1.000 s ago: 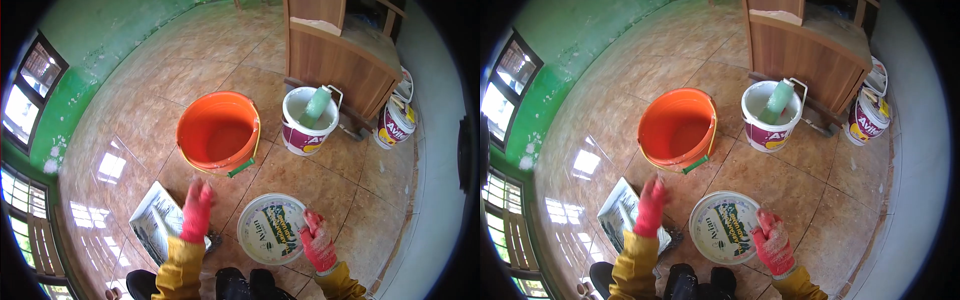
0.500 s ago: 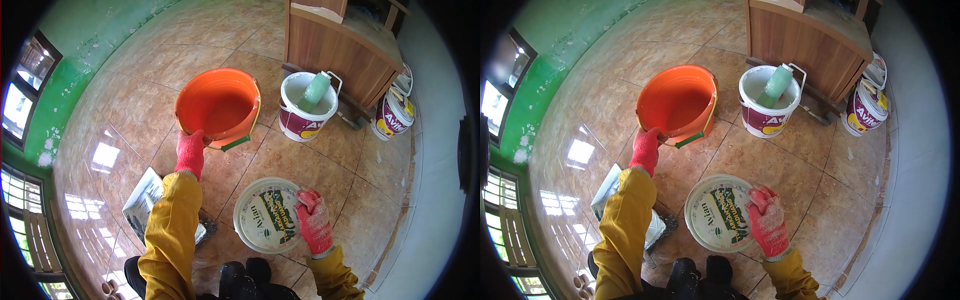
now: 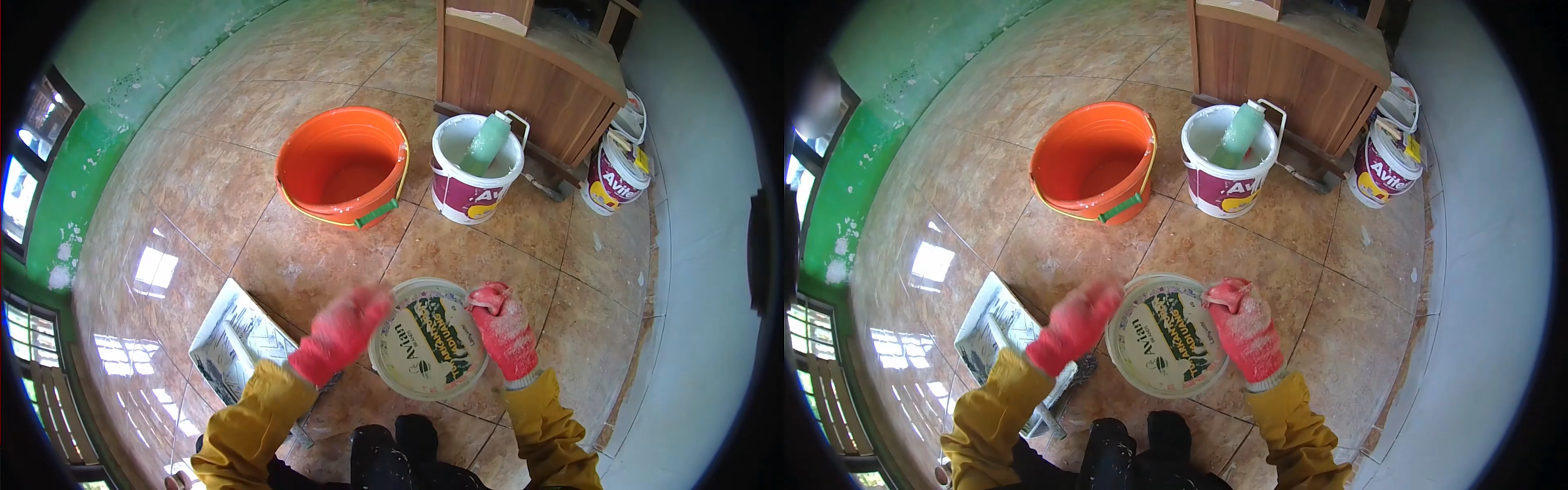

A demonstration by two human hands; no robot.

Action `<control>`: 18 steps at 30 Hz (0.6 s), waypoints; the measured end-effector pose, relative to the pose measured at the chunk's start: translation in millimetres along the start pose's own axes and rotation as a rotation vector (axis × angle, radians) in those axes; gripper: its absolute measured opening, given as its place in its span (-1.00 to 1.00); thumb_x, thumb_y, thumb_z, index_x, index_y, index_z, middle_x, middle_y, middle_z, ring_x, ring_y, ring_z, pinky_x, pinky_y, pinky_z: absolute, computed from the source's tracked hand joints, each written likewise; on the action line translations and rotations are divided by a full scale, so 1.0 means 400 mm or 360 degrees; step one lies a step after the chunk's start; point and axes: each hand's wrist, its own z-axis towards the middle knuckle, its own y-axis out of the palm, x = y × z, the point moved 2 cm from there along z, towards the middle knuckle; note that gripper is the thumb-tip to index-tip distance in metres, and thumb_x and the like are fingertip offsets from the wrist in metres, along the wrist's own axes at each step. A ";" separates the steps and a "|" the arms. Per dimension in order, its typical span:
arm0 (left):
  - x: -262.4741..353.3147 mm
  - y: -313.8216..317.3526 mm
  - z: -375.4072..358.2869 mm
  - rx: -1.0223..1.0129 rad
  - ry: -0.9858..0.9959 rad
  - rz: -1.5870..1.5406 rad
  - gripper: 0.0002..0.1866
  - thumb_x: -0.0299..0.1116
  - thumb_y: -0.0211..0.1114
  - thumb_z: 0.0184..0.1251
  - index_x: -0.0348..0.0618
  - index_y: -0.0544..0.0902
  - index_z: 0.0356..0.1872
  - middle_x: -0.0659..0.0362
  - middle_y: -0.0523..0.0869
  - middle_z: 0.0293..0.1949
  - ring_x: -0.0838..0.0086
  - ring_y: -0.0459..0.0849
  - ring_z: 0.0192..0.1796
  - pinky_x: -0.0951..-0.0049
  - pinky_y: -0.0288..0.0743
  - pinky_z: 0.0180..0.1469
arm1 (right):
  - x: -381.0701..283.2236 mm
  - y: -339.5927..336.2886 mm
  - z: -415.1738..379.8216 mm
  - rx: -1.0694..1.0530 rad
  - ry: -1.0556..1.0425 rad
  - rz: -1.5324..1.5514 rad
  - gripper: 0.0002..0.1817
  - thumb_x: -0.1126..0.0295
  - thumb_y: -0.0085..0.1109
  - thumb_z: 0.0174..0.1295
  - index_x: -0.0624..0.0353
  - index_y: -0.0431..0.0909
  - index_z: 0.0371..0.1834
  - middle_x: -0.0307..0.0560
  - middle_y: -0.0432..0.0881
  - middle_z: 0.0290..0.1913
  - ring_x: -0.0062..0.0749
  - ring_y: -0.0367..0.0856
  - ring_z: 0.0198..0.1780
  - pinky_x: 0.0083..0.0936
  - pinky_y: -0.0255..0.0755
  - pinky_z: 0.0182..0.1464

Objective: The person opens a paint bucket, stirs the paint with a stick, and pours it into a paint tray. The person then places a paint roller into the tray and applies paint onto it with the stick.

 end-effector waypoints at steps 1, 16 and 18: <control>0.012 0.018 -0.034 -0.0182 0.0109 -0.0057 -0.54 -0.14 0.13 0.42 -0.17 0.48 0.24 -0.12 0.54 0.14 0.16 0.47 0.27 0.29 0.36 0.24 | 0.005 -0.001 0.002 0.0042 0.0067 0.0113 -0.80 0.66 0.22 0.02 0.16 0.56 -0.30 -0.05 0.65 -0.20 -0.14 0.60 -0.05 -0.36 0.50 -0.07; 0.033 0.061 -0.155 0.0529 0.0259 0.0595 -0.44 -0.02 0.16 0.32 -0.15 0.46 0.23 -0.13 0.49 0.18 0.05 0.45 0.24 0.21 0.34 0.25 | -0.118 -0.089 -0.116 -0.0046 -0.0094 -0.0510 -0.67 0.51 0.17 0.15 0.22 0.56 0.02 0.03 0.63 -0.06 -0.06 0.52 0.03 -0.28 0.42 0.09; 0.024 0.043 -0.121 0.0127 -0.0102 0.0513 -0.53 0.01 0.09 0.36 -0.11 0.57 0.09 -0.07 0.60 0.04 0.13 0.48 0.20 0.20 0.39 0.17 | -0.091 -0.061 -0.104 -0.0057 -0.0137 -0.0607 -0.63 0.47 0.18 0.14 0.22 0.55 0.05 0.06 0.62 -0.06 -0.03 0.51 0.05 -0.25 0.40 0.11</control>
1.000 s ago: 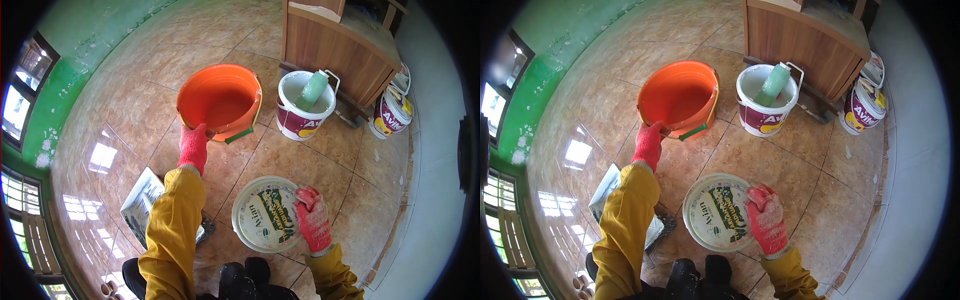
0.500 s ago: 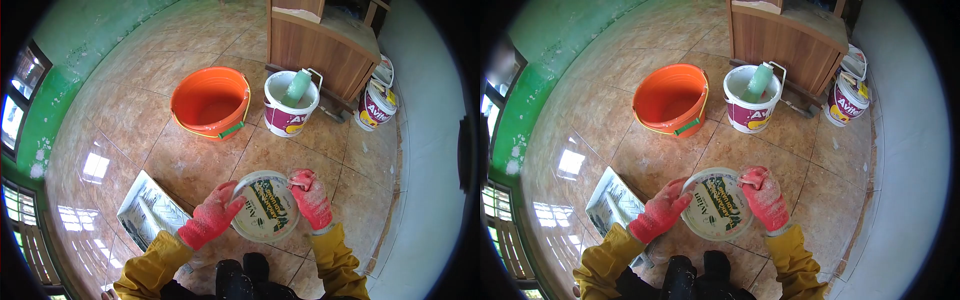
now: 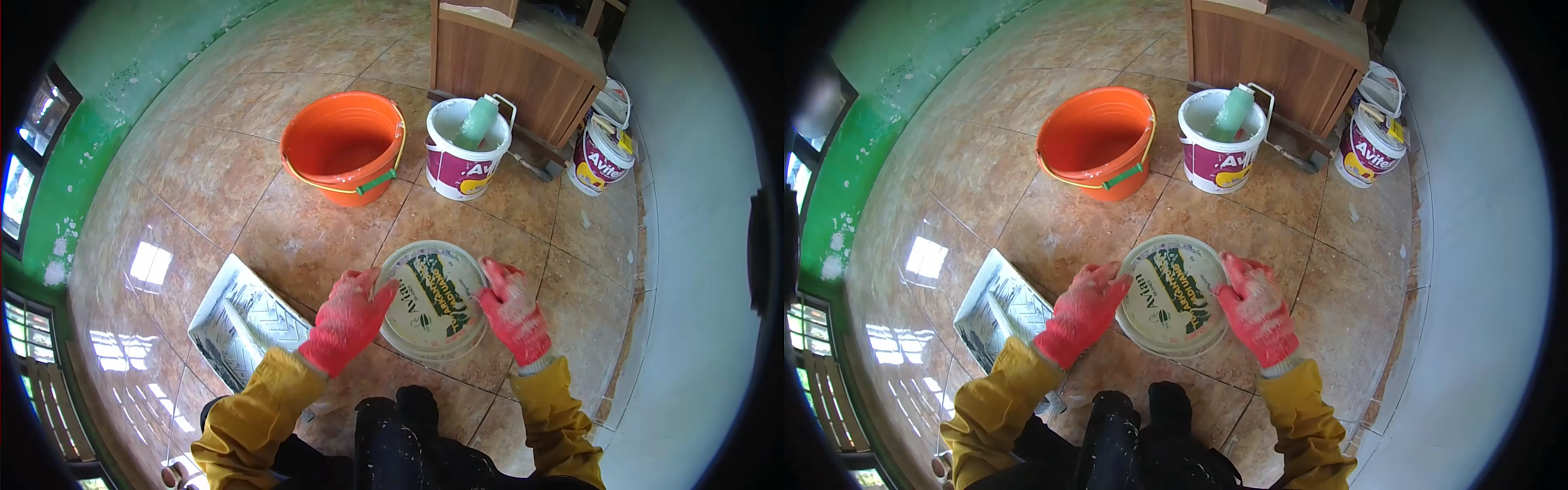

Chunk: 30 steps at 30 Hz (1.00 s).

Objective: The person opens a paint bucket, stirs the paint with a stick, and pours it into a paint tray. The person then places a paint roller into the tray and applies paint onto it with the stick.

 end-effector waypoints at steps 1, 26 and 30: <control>-0.015 0.006 0.019 0.0114 0.0105 0.0006 -0.58 0.03 0.07 0.37 -0.10 0.64 -0.08 -0.02 0.68 -0.19 0.17 0.59 0.04 0.19 0.44 0.05 | 0.008 0.021 0.004 -0.0006 -0.0037 -0.0094 -0.60 0.43 0.20 0.13 0.22 0.53 0.08 0.09 0.62 -0.05 0.00 0.50 0.07 -0.22 0.38 0.13; -0.055 -0.034 0.068 -0.0060 -0.0089 -0.0635 -0.73 -0.27 0.18 0.39 -0.22 0.65 -0.06 0.23 0.71 -0.29 0.61 0.62 -0.31 0.55 0.50 -0.19 | -0.021 0.025 0.100 0.0051 0.0709 0.0914 -0.58 0.53 0.15 0.21 0.15 0.51 0.18 -0.10 0.58 -0.10 -0.52 0.54 -0.14 -0.56 0.44 -0.06; -0.078 -0.015 0.085 -0.0089 -0.0060 -0.0777 -0.73 -0.22 0.18 0.42 -0.21 0.65 -0.08 0.27 0.69 -0.29 0.62 0.60 -0.29 0.53 0.50 -0.17 | -0.049 0.016 0.091 0.0070 0.0693 0.0890 -0.59 0.51 0.15 0.23 0.14 0.51 0.18 -0.14 0.57 -0.16 -0.55 0.52 -0.18 -0.57 0.44 -0.07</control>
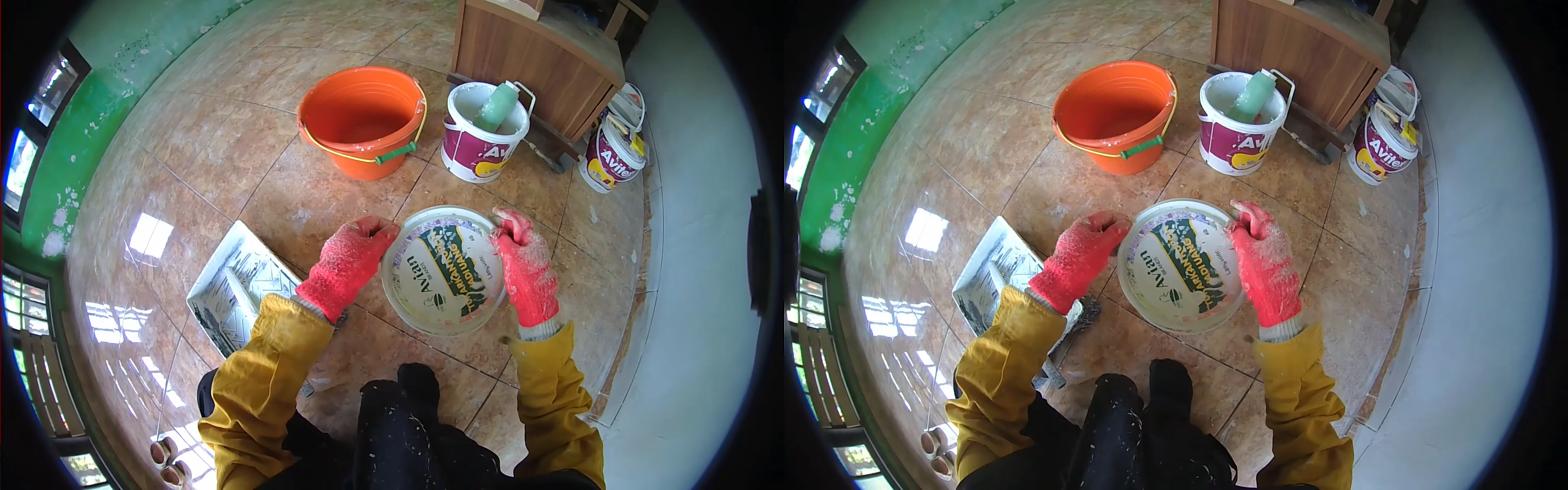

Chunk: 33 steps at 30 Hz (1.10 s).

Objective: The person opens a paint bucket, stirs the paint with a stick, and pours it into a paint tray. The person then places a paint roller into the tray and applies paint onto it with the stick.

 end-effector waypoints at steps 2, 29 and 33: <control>0.010 -0.009 -0.010 0.0012 0.0027 -0.0017 -0.72 -0.21 0.18 0.43 -0.21 0.65 -0.09 0.28 0.68 -0.29 0.62 0.59 -0.27 0.53 0.49 -0.16 | -0.062 0.007 -0.031 0.0071 -0.0008 -0.0077 -0.60 0.49 0.14 0.25 0.13 0.51 0.18 -0.17 0.56 -0.20 -0.55 0.52 -0.18 -0.57 0.44 -0.07; -0.101 0.077 -0.093 0.0418 0.0068 0.0434 -0.71 -0.25 0.20 0.17 -0.27 0.52 -0.21 -0.15 0.62 -0.28 -0.04 0.62 -0.15 0.11 0.47 -0.08 | 0.149 -0.217 -0.104 0.0748 -0.0732 -0.1466 -0.57 0.47 0.05 0.24 0.28 0.46 0.20 0.16 0.53 0.04 0.00 0.39 0.11 -0.27 0.35 0.14; -0.067 0.038 -0.079 0.0251 0.0004 0.0474 -0.67 -0.25 0.22 0.12 -0.27 0.55 -0.17 -0.16 0.64 -0.22 -0.04 0.64 -0.07 0.11 0.49 -0.05 | 0.281 -0.162 -0.102 0.0555 -0.0701 -0.1387 -0.76 0.48 0.04 0.27 0.27 0.53 -0.01 0.06 0.55 -0.17 -0.07 0.41 -0.08 -0.23 0.34 -0.04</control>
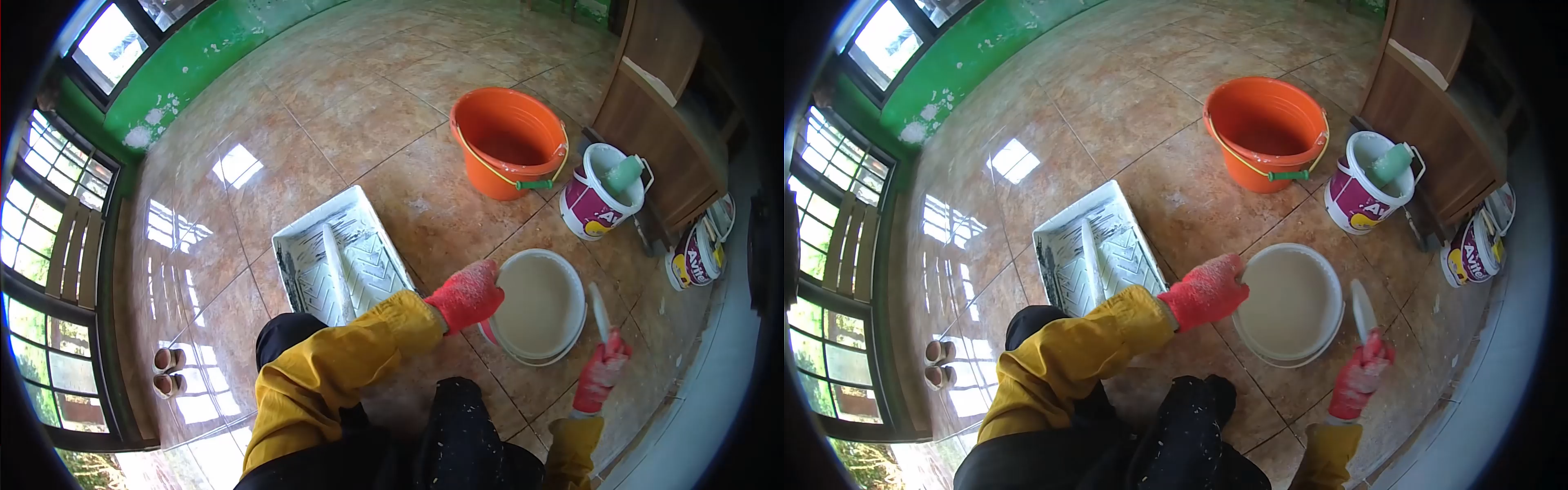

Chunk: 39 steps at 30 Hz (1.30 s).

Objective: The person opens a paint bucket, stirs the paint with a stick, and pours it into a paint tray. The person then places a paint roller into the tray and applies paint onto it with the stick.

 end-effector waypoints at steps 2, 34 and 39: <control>-0.001 -0.020 0.016 -0.0014 0.0066 0.0146 -0.70 -0.25 0.22 0.09 -0.27 0.59 -0.24 -0.13 0.66 -0.25 -0.03 0.65 -0.10 0.12 0.51 -0.06 | -0.007 0.038 -0.025 -0.0073 0.0007 -0.0002 -0.84 0.48 0.05 0.29 0.26 0.55 -0.12 0.02 0.54 -0.26 -0.10 0.41 -0.15 -0.23 0.33 -0.10; -0.269 -0.577 0.192 0.0301 -0.0271 0.0629 -0.50 -0.07 0.32 0.12 -0.20 0.63 0.00 -0.01 0.71 -0.08 0.19 0.66 0.00 0.27 0.48 0.05 | -0.728 0.320 -0.163 -0.1353 -0.1033 0.1669 -0.91 0.36 0.12 0.27 0.06 0.50 -0.21 -0.18 0.51 -0.28 -0.31 0.52 -0.28 -0.35 0.43 -0.22; -0.250 -0.698 -0.065 0.0480 -0.0380 0.0725 -0.44 0.05 0.24 0.26 -0.21 0.57 0.09 -0.03 0.62 0.10 0.16 0.58 0.14 0.28 0.43 0.18 | -0.959 0.490 -0.291 -0.3000 -0.0215 0.1922 -0.72 0.23 0.01 0.38 0.18 0.44 0.01 -0.18 0.59 -0.27 -0.35 0.64 -0.29 -0.51 0.56 -0.06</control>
